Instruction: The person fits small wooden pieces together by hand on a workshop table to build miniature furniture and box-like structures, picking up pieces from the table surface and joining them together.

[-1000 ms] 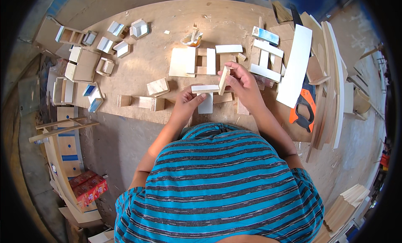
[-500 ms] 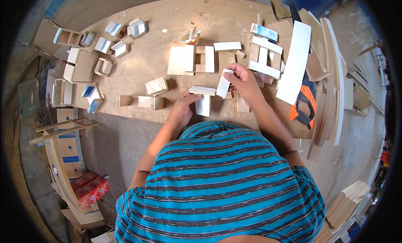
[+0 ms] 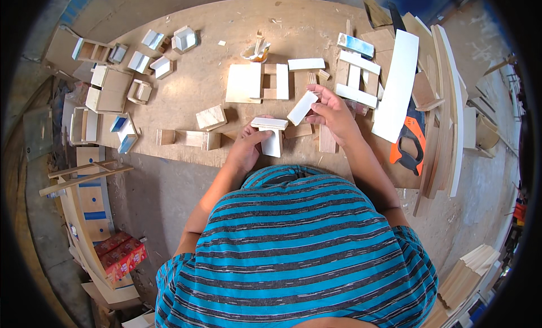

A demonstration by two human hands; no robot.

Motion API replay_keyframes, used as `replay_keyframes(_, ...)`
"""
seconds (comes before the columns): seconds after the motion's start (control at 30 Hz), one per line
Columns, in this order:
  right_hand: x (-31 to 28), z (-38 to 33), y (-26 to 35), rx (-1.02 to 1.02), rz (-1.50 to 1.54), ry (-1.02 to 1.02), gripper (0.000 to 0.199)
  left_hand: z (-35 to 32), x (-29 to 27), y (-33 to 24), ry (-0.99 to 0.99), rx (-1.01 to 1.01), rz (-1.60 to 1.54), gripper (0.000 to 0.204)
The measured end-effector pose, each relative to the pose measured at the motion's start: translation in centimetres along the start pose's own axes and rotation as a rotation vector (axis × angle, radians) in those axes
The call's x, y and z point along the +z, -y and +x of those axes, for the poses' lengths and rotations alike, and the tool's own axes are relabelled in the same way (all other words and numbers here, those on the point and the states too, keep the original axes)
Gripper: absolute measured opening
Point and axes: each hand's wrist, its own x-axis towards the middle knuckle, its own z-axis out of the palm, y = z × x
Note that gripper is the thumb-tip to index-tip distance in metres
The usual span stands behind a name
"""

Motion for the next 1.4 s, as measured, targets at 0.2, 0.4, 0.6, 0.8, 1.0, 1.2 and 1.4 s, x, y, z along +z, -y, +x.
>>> replay_keyframes(0.2,0.0,-0.1,0.4,-0.032,-0.069,-0.027,0.042,-0.5,0.4,-0.2,-0.010,0.038,0.046,0.033)
replay_keyframes(0.4,-0.5,0.3,0.5,-0.245,-0.460,-0.058,0.040,-0.2,0.0,-0.1,-0.021,0.224,0.069,0.035)
replay_keyframes(0.6,0.1,0.2,0.3,-0.332,-0.854,-0.107,0.038,-0.5,-0.1,-0.2,-0.123,0.277,0.240,0.038)
replay_keyframes(0.8,0.5,0.0,0.4,-0.624,-1.130,-0.294,0.037,-0.1,-0.6,-0.5,-0.223,0.235,0.247,0.051)
replay_keyframes(1.0,1.5,-2.7,0.4,-0.463,-1.417,0.172,0.038,-0.3,-0.2,-0.6,-0.207,0.147,0.064,0.060)
replay_keyframes(1.2,2.0,-2.6,-1.1,-0.536,-1.431,0.102,0.040,-0.5,0.6,-1.2,-0.188,0.109,-0.007,0.062)
replay_keyframes(1.4,2.5,-2.5,-1.3,-0.555,-1.426,0.116,0.036,-0.8,1.0,-1.8,-0.168,0.136,0.035,0.064)
